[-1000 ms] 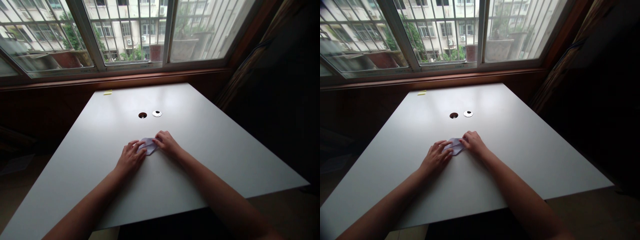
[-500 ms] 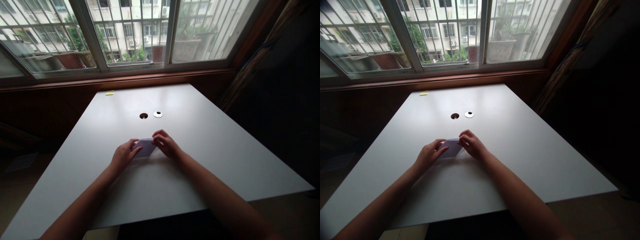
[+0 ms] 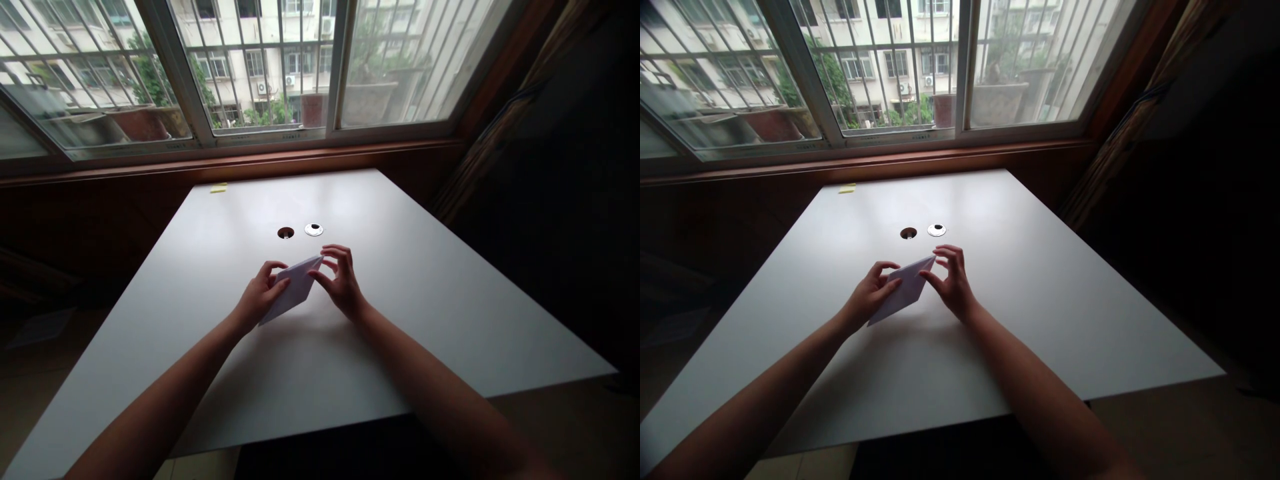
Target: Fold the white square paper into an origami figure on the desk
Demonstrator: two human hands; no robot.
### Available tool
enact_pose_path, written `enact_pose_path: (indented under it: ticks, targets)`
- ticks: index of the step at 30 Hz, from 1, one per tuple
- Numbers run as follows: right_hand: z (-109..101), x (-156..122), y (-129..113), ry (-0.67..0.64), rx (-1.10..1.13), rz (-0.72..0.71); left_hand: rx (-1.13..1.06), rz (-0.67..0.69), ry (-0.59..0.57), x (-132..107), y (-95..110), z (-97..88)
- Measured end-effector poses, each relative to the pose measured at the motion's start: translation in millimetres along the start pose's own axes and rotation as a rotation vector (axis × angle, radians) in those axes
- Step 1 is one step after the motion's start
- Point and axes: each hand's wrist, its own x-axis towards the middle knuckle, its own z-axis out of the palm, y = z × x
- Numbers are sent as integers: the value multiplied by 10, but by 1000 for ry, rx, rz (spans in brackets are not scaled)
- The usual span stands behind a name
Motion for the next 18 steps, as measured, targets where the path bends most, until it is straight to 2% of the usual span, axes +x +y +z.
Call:
enact_pose_path:
  ticks: [1,3,5,10,18]
  targets:
    - [3,4,34,9,83,91,-71,0,36,22,-12,24]
    - [12,7,105,-80,251,272,-202,16,99,74,-46,82]
    - [23,5,162,-146,374,350,-290,39,167,125,-88,151]
    - [60,-3,226,-224,442,417,-380,42,227,201,-228,283]
    - [-1,43,257,-192,360,450,-331,68,192,216,-405,240]
